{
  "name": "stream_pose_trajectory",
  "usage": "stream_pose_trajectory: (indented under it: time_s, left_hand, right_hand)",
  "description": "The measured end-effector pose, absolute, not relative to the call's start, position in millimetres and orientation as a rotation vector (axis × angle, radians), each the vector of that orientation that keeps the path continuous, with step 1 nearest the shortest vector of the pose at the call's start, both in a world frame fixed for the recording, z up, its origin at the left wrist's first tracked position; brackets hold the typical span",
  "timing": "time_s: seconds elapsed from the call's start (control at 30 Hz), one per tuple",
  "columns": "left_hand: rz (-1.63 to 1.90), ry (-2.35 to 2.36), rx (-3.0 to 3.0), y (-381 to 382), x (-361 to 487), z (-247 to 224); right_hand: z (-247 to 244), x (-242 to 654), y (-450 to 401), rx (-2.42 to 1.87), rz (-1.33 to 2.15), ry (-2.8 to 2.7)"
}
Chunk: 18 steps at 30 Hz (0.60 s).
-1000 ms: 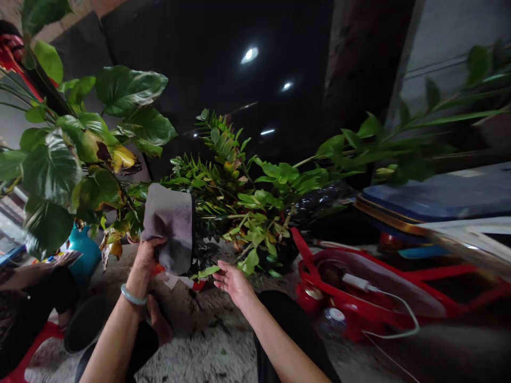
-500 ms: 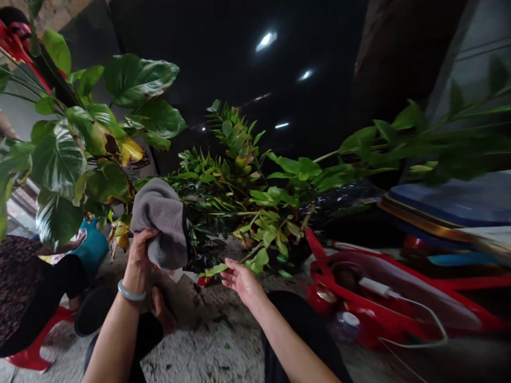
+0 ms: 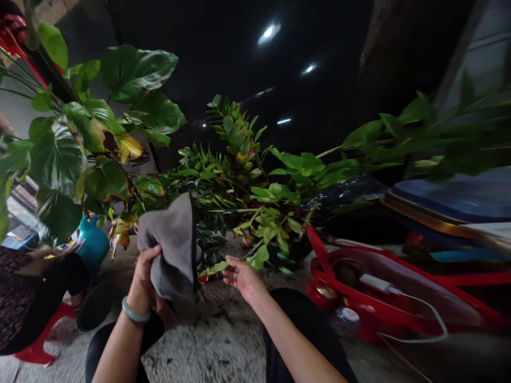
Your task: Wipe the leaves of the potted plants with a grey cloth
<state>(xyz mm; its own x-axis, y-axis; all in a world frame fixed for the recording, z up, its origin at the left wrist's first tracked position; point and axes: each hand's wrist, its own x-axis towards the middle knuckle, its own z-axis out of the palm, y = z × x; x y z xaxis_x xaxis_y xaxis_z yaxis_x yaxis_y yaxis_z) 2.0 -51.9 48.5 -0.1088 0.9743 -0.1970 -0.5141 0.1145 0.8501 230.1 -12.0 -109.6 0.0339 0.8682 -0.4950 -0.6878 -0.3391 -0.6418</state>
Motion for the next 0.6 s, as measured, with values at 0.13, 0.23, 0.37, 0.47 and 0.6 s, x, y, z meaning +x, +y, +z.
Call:
stream_pose_trajectory:
  time_s: [0.13,0.23,0.37,0.47,0.6]
  left_hand:
    - [1.633,1.083,0.728,-23.7,8.1,66.6]
    - [1.366,1.233,0.831,-33.8,18.8,28.4]
    - [1.001,1.175,0.944,-72.2,20.9,-12.9]
    - [1.1,1.199,0.954,-75.5,11.7,10.5]
    - [1.436,1.163,0.817,-39.0,6.4,67.1]
  right_hand:
    - [-107.9,225.9,-12.1,-1.029,1.605,-0.214]
    - [-107.1,228.1,-12.4,-1.038,1.612,-0.208]
    - [-108.1,235.3,-13.5,-1.038,1.65,-0.237]
    - [-109.6,236.7,-14.4,-1.012,1.656,-0.268]
    - [-111.3,229.6,-13.7,-1.02,1.601,-0.272]
